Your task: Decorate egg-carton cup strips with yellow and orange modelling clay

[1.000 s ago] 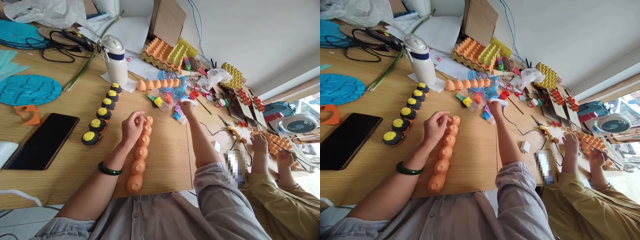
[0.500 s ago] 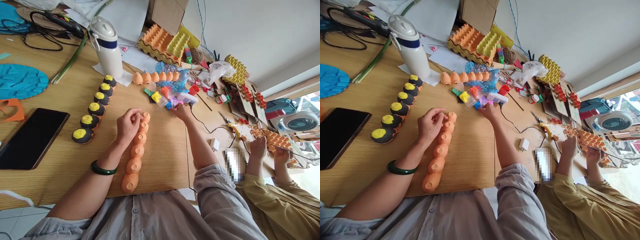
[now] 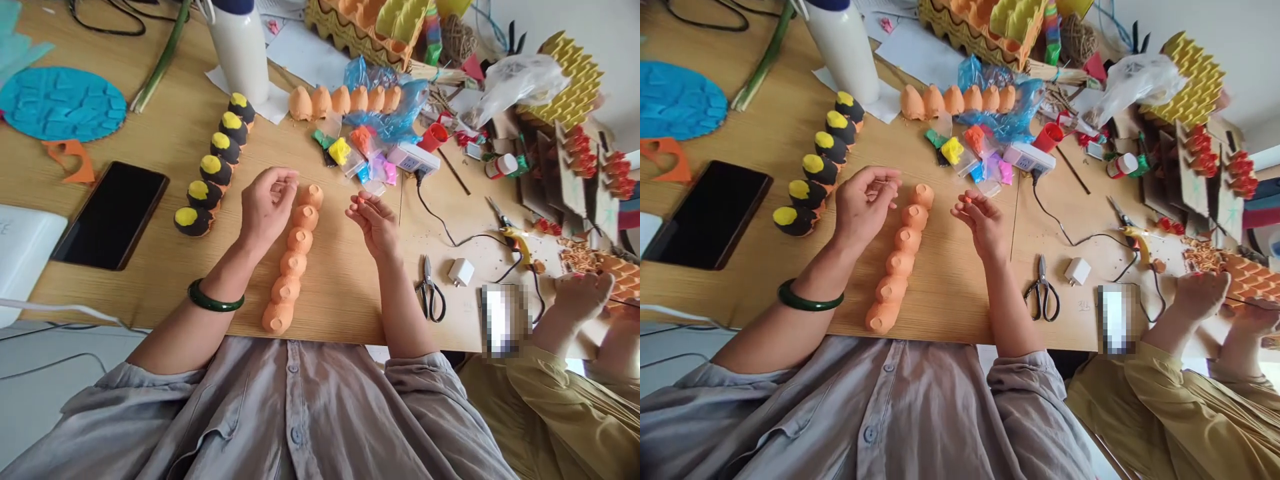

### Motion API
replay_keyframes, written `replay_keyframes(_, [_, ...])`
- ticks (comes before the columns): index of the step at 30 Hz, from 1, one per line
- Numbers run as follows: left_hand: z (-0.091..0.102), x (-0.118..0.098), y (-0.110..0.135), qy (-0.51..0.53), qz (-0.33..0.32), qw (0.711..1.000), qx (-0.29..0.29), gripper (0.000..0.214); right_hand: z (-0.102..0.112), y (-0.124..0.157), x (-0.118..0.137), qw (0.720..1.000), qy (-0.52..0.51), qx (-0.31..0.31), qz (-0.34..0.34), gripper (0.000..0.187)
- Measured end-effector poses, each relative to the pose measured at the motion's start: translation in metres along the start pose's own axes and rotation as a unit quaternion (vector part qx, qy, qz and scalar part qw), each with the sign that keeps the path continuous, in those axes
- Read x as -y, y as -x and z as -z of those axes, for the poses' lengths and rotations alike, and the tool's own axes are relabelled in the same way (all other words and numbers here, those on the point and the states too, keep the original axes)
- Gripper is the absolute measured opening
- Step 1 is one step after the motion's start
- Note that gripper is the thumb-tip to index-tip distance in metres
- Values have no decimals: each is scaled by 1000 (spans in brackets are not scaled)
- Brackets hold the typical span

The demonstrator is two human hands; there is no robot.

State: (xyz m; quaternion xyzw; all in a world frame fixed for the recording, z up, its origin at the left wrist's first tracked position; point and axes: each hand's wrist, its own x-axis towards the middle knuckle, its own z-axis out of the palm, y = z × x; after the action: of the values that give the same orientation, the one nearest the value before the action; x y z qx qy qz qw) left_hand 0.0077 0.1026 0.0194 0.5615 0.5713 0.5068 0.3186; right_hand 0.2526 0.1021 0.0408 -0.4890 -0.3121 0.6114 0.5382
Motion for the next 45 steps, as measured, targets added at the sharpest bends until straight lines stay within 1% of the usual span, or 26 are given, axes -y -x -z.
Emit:
replay_keyframes(3, [13,-4,23,-32,-25,999,13,23,-5,13,-16,999,-1,34,-29,34])
replay_keyframes(5, [18,-4,39,-48,-40,998,28,25,-8,17,-25,998,-6,49,-47,39])
replay_keyframes(7, [17,-2,52,-69,-46,995,52,42,-12,20,-31,996,-10,65,-65,43])
replay_keyframes(9, [11,1,57,-99,-41,991,75,60,-14,21,-35,994,-12,84,-73,51])
replay_keyframes(11, [4,3,55,-126,-42,987,85,67,-16,21,-35,993,-11,100,-66,58])
replay_keyframes(13, [-2,3,49,-139,-57,985,84,64,-15,21,-34,993,-9,103,-54,61])
replay_keyframes(15, [-6,2,41,-144,-72,984,78,58,-13,22,-33,994,-4,98,-52,61])
replay_keyframes(18, [-13,4,27,-155,-70,983,69,53,-9,22,-32,994,3,94,-57,60])
replay_keyframes(22, [-26,16,3,-160,-76,982,60,58,-8,22,-33,994,-28,95,-54,57])
replay_keyframes(24, [-32,22,-6,-154,-92,983,46,59,-8,22,-34,993,-47,94,-58,54])
replay_keyframes(26, [-33,22,-11,-141,-133,981,10,51,-8,22,-33,990,-65,99,-71,50])
replay_keyframes(28, [-29,11,-9,-121,-197,973,-22,37,-7,22,-31,986,-84,114,-90,47])
replay_keyframes(29, [-26,3,-5,-106,-229,967,-20,30,-7,22,-30,983,-92,124,-101,46])
replay_keyframes(30, [-23,-7,0,-95,-240,966,-2,23,-7,22,-29,980,-97,132,-112,44])
replay_keyframes(32, [-18,-26,11,-77,-261,962,33,23,-6,24,-27,975,-103,148,-129,41])
replay_keyframes(34, [-17,-37,22,-59,-278,956,71,24,-7,28,-25,972,-105,161,-138,43])
replay_keyframes(37, [-21,-38,31,-41,-289,949,115,30,-10,34,-23,968,-94,181,-144,50])
replay_keyframes(39, [-24,-33,33,-30,-286,950,123,25,-13,37,-22,967,-81,196,-143,54])
replay_keyframes(42, [-26,-28,33,-19,-278,956,95,13,-15,40,-22,963,-69,221,-136,59])
replay_keyframes(45, [-25,-28,33,1,-295,953,72,7,-16,40,-23,961,-72,234,-129,60])
